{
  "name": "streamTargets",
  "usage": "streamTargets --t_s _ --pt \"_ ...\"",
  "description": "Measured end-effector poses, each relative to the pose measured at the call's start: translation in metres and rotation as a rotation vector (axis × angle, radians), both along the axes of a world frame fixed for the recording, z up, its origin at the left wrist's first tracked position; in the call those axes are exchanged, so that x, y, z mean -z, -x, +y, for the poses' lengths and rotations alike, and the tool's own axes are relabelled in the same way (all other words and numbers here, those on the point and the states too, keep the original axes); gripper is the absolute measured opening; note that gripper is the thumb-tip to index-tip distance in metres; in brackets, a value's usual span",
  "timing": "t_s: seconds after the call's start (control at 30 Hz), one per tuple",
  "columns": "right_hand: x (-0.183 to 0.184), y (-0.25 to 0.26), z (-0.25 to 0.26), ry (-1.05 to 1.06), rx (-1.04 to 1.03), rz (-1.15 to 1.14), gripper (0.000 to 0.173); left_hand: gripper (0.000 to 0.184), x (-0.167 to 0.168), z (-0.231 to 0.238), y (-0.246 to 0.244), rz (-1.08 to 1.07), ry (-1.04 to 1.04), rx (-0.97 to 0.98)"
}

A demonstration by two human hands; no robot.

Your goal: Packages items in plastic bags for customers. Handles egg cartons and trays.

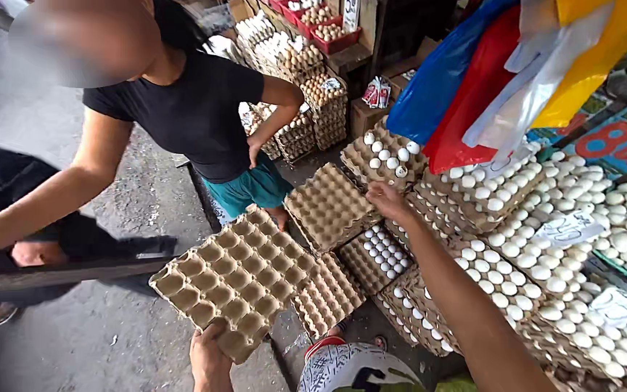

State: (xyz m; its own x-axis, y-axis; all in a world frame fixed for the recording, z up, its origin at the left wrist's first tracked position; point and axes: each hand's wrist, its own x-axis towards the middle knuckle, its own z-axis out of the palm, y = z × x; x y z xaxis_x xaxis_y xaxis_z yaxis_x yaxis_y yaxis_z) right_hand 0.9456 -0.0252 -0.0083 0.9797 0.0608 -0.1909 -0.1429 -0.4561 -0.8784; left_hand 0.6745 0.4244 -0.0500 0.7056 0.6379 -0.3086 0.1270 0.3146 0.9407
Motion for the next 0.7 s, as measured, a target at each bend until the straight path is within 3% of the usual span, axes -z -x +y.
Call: streamTargets --t_s 0.13,0.2,0.27,0.4,0.5,0.57,0.63,0.7 --pt "-0.010 0.090 0.030 -0.475 -0.178 0.204 0.057 0.033 -0.009 -0.029 -0.038 -0.081 0.049 0.277" --pt "-0.024 0.126 0.025 -0.631 -0.181 0.169 0.062 0.035 -0.018 -0.061 -0.073 -0.097 0.055 0.472" --pt "-0.044 0.163 0.001 -0.679 -0.042 0.089 0.070 0.033 -0.024 -0.101 -0.108 -0.114 0.053 0.674" --pt "-0.057 0.249 -0.070 -0.734 0.351 -0.010 0.067 0.035 -0.023 -0.192 -0.158 -0.171 0.070 1.116" --pt "-0.063 0.348 -0.107 -0.787 0.546 -0.132 0.076 0.036 -0.032 -0.286 -0.152 -0.110 0.133 1.460" --pt "-0.066 0.423 -0.112 -0.796 0.732 -0.254 0.078 0.038 -0.032 -0.349 -0.128 -0.108 0.176 1.701" --pt "-0.069 0.493 -0.109 -0.764 0.927 -0.389 0.077 0.042 -0.032 -0.410 -0.093 -0.134 0.092 1.895" --pt "-0.075 0.555 -0.099 -0.690 1.119 -0.482 0.077 0.064 -0.032 -0.462 -0.054 -0.219 -0.022 2.105"
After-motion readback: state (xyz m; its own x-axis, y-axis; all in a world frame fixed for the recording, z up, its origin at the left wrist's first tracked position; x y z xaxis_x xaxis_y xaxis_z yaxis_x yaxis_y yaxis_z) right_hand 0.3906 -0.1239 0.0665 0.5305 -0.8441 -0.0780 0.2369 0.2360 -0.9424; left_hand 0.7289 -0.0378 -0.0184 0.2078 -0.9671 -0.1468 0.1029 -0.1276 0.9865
